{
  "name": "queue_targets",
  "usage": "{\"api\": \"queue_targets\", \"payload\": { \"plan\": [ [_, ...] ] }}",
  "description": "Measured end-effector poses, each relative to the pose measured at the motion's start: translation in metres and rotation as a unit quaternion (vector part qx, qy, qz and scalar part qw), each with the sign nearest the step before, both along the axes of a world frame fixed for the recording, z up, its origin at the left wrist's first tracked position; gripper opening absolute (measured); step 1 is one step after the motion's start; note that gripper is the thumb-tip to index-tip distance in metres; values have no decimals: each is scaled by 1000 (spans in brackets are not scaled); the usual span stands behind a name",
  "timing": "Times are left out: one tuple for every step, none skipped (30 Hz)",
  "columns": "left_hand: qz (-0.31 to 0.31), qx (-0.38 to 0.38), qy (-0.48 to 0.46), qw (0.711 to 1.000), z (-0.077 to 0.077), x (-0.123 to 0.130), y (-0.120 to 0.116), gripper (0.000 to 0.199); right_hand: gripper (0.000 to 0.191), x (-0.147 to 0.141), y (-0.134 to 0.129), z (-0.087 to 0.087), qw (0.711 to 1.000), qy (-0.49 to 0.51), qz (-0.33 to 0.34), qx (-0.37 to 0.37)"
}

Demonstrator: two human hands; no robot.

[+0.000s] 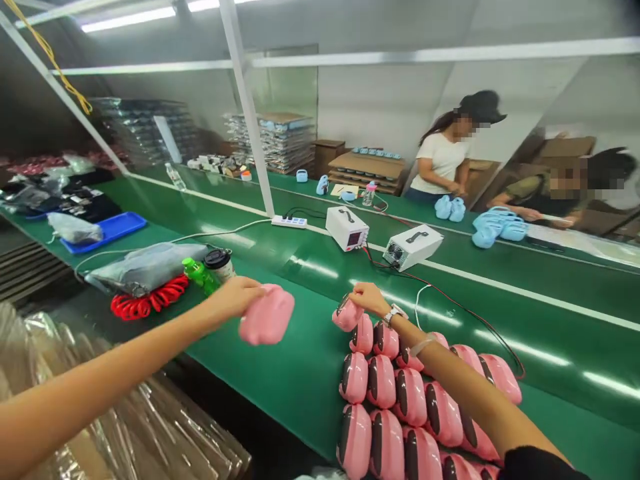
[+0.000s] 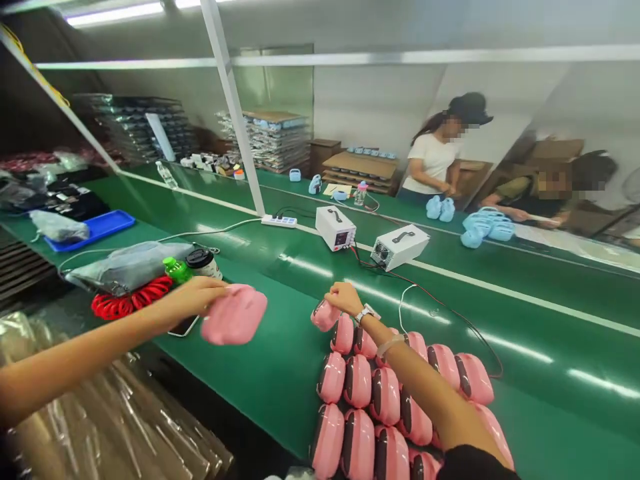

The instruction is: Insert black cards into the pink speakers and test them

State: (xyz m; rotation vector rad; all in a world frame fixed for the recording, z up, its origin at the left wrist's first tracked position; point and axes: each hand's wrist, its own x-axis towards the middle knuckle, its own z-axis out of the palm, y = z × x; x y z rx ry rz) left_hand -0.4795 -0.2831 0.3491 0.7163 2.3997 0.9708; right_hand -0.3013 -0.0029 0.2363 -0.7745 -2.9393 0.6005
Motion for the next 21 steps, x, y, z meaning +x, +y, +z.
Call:
{"api": "queue_targets", "payload": {
  "plan": [
    [-10,-23,-16,1000,-17,7,33,26,21,1,8,-10,1000,-13,10,-13],
    [-11,-44,-24,999,-36,13,65,28,21,1,13,-19,999,-25,23,-28],
    [-7,-59,-27,998,-57,19,93,27,21,0,17,-28,998,-35,38,-44],
    [-3,-71,-30,997,-78,24,118,25,20,-2,19,-35,996,-45,53,-59],
    [2,-78,-33,996,-98,29,138,24,20,-5,19,-41,994,-55,67,-73],
    [4,-81,-38,996,-116,34,154,22,20,-8,19,-46,991,-64,77,-84],
    [6,-81,-42,996,-131,39,167,22,20,-11,17,-51,990,-73,84,-92],
    [7,-80,-46,996,-143,44,176,23,20,-14,15,-55,988,-81,87,-97],
    [7,-79,-48,996,-154,49,183,23,20,-16,12,-59,988,-88,85,-99],
    [6,-80,-51,995,-162,53,188,24,20,-19,9,-64,988,-93,78,-98],
    [4,-79,-49,996,-170,57,191,24,18,-21,7,-69,988,-99,68,-97],
    [0,-78,-49,996,-177,60,193,26,17,-24,5,-74,989,-102,57,-96],
    [-8,-76,-47,996,-182,62,195,28,18,-28,5,-79,990,-99,44,-92],
    [-16,-75,-45,996,-187,62,195,27,21,-32,5,-82,991,-95,29,-86],
    [-27,-73,-39,996,-188,61,194,24,24,-35,5,-84,993,-86,12,-78],
    [-40,-73,-32,996,-187,58,193,20,28,-39,6,-83,995,-72,-6,-70],
    [-56,-75,-23,995,-181,54,189,15,31,-42,6,-79,996,-55,-24,-63],
    [-74,-79,-14,994,-172,48,184,11,34,-46,5,-73,997,-33,-38,-57],
    [-95,-84,-5,992,-159,41,176,15,35,-50,2,-64,997,-9,-46,-54],
    [-118,-88,0,989,-141,33,166,18,35,-55,-3,-52,997,17,-42,-55],
    [-139,-87,4,986,-121,26,153,23,33,-61,-10,-39,997,44,-25,-62]
  ]
}}
